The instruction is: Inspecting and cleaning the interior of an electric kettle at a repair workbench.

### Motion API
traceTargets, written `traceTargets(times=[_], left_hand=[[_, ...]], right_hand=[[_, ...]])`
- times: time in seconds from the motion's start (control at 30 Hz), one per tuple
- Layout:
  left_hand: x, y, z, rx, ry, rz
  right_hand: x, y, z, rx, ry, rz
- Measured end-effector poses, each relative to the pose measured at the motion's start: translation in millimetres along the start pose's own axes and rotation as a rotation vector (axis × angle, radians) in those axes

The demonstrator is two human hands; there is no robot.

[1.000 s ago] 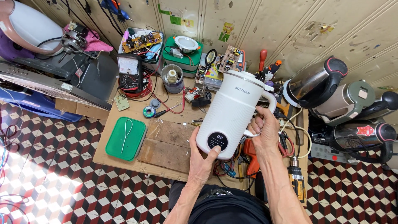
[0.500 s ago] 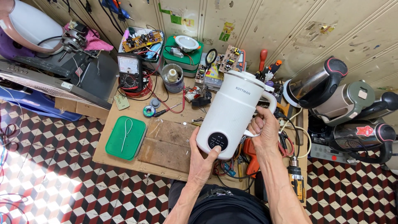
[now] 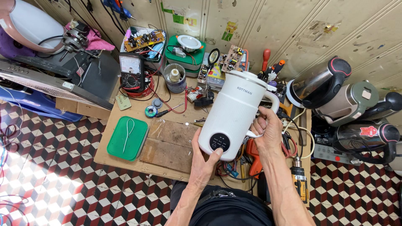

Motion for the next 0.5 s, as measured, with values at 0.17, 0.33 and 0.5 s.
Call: traceTargets(times=[0.17, 0.33, 0.5], left_hand=[[1.8, 3.0, 1.8, -0.043, -0.032, -0.061], [6.7, -1.1, 3.8, -0.048, 0.012, -0.041], [5.3, -0.7, 2.7, -0.047, 0.008, -0.058]], right_hand=[[-0.2, 0.3, -0.2, -0.013, -0.007, -0.009], [-3.6, -3.8, 4.2, 0.013, -0.002, 0.015], [-2.0, -3.4, 4.1, -0.007, 0.002, 0.007]])
Point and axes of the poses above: each hand's wrist, its own z-axis away from the middle knuckle, its own y-axis out of the back of the hand, x = y × z, the point moved 2 cm from there along -z, towards the middle knuckle, and after that the axes turned 13 degrees about z, right-handed, at the moved point
